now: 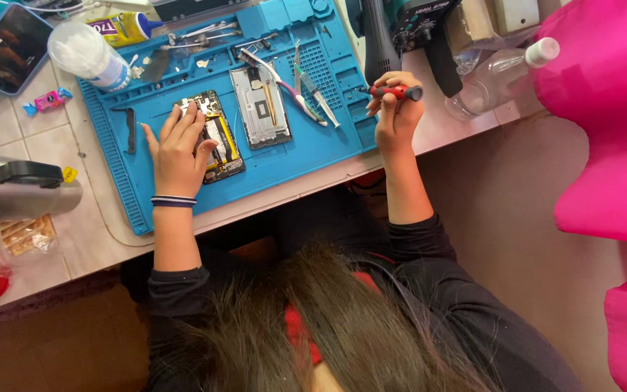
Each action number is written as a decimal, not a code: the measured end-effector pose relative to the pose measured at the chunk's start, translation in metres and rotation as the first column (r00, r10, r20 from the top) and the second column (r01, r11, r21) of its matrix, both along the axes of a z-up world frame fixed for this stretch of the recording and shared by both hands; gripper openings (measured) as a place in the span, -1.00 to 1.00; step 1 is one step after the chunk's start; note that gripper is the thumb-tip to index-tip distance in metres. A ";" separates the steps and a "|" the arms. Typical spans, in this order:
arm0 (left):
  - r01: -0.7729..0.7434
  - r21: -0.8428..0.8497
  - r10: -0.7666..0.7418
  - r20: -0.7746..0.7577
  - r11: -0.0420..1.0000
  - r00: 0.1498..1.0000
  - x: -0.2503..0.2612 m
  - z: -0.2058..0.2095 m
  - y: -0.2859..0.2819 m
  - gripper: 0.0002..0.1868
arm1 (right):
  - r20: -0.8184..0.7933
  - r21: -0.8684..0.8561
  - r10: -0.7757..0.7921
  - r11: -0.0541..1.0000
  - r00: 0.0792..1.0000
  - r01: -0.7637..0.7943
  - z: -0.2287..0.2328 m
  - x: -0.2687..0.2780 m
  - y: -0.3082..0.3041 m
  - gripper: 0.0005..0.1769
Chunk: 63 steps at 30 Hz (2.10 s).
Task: The person uses a screwdriver to remove and replace small screws on a smartphone's internal components while holding the device on an anti-static mat.
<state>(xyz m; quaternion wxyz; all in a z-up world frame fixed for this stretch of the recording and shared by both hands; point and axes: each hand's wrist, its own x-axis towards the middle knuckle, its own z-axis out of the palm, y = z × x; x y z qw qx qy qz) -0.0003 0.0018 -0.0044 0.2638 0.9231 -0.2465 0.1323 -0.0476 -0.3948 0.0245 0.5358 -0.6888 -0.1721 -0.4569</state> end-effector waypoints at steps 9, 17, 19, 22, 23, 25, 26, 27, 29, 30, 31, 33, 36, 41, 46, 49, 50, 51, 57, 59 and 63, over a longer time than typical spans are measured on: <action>0.055 -0.004 -0.055 -0.047 0.998 0.997 -0.006 0.020 -0.001 -0.23 | -0.144 0.179 -0.037 0.982 0.989 0.063 0.019 -0.015 0.010 -0.56; 0.054 0.005 -0.054 -0.015 0.999 0.998 -0.008 0.020 0.001 -0.17 | -0.110 0.270 -0.014 0.962 0.994 0.043 0.026 -0.015 0.022 -0.51; 0.046 0.001 -0.046 -0.014 0.999 0.999 -0.008 0.020 0.001 -0.17 | -0.109 0.264 -0.011 0.964 0.994 0.040 0.029 -0.014 0.027 -0.50; 0.037 -0.007 -0.037 -0.005 0.999 0.999 -0.008 0.019 0.003 -0.17 | -0.103 0.238 -0.027 0.970 0.994 0.051 0.033 -0.011 0.032 -0.49; 0.036 -0.010 -0.036 0.004 0.999 0.999 -0.008 0.018 0.003 -0.17 | -0.095 0.219 -0.045 0.974 0.994 0.065 0.034 -0.010 0.033 -0.48; 0.034 -0.024 -0.034 0.009 0.999 0.999 -0.009 0.018 0.004 -0.19 | -0.077 0.189 -0.041 0.980 0.996 0.055 0.032 -0.008 0.028 -0.52; 0.032 -0.038 -0.031 0.016 0.999 0.999 -0.009 0.018 0.005 -0.21 | -0.059 0.160 -0.036 0.986 0.998 0.045 0.030 -0.007 0.025 -0.56; 0.033 -0.039 -0.033 0.015 0.999 0.999 -0.008 0.016 0.006 -0.21 | -0.059 0.159 -0.038 0.986 0.998 0.047 0.027 -0.008 0.023 -0.56; 0.024 -0.048 -0.022 0.038 0.999 0.999 -0.008 0.012 0.007 -0.18 | -0.089 0.167 -0.009 0.986 0.996 0.024 0.021 -0.010 0.018 -0.58; 0.024 -0.049 -0.023 0.037 0.998 0.999 -0.007 0.011 0.008 -0.18 | -0.089 0.166 -0.010 0.986 0.996 0.025 0.021 -0.011 0.018 -0.58; 0.023 -0.051 -0.021 0.038 0.998 0.999 -0.007 0.011 0.008 -0.20 | -0.124 0.155 -0.014 0.987 0.992 0.033 0.021 -0.012 0.017 -0.57; 0.021 -0.053 -0.019 0.038 0.998 0.999 -0.007 0.011 0.008 -0.22 | -0.161 0.144 -0.017 0.989 0.987 0.041 0.019 -0.013 0.016 -0.56; 0.022 -0.063 -0.020 0.032 0.998 0.999 -0.008 0.010 0.009 -0.29 | -0.184 0.123 -0.021 0.991 0.983 0.044 0.016 -0.013 0.015 -0.58; 0.013 -0.055 -0.011 0.039 0.998 0.999 -0.007 0.008 0.009 -0.25 | -0.225 0.055 -0.041 0.997 0.973 0.054 0.015 -0.012 0.013 -0.62; 0.004 -0.049 -0.003 0.028 0.999 1.000 -0.007 0.009 0.009 -0.21 | -0.251 0.001 -0.041 0.999 0.967 0.043 0.008 -0.010 0.009 -0.59; 0.005 -0.046 -0.003 0.032 0.999 0.999 -0.007 0.008 0.009 -0.22 | -0.251 -0.051 -0.056 0.998 0.966 0.044 0.005 -0.010 0.008 -0.61; 0.007 -0.046 -0.006 0.036 0.999 0.999 -0.007 0.008 0.009 -0.23 | -0.247 -0.075 -0.066 0.996 0.967 0.049 0.004 -0.010 0.007 -0.64; 0.007 -0.046 -0.006 0.036 0.999 0.999 -0.007 0.008 0.010 -0.23 | -0.246 -0.074 -0.066 0.996 0.967 0.049 0.003 -0.010 0.007 -0.64; 0.011 -0.044 -0.009 0.030 0.999 1.000 -0.008 0.008 0.010 -0.24 | -0.240 -0.001 -0.058 0.998 0.969 0.059 0.015 -0.014 0.014 -0.59; 0.012 -0.043 -0.011 0.030 0.999 0.999 -0.007 0.008 0.010 -0.26 | -0.232 0.004 -0.060 0.998 0.971 0.063 0.015 -0.014 0.014 -0.57; 0.011 -0.046 -0.010 0.031 0.999 0.999 -0.008 0.009 0.010 -0.26 | -0.226 -0.010 -0.051 0.999 0.973 0.050 0.007 -0.011 0.010 -0.61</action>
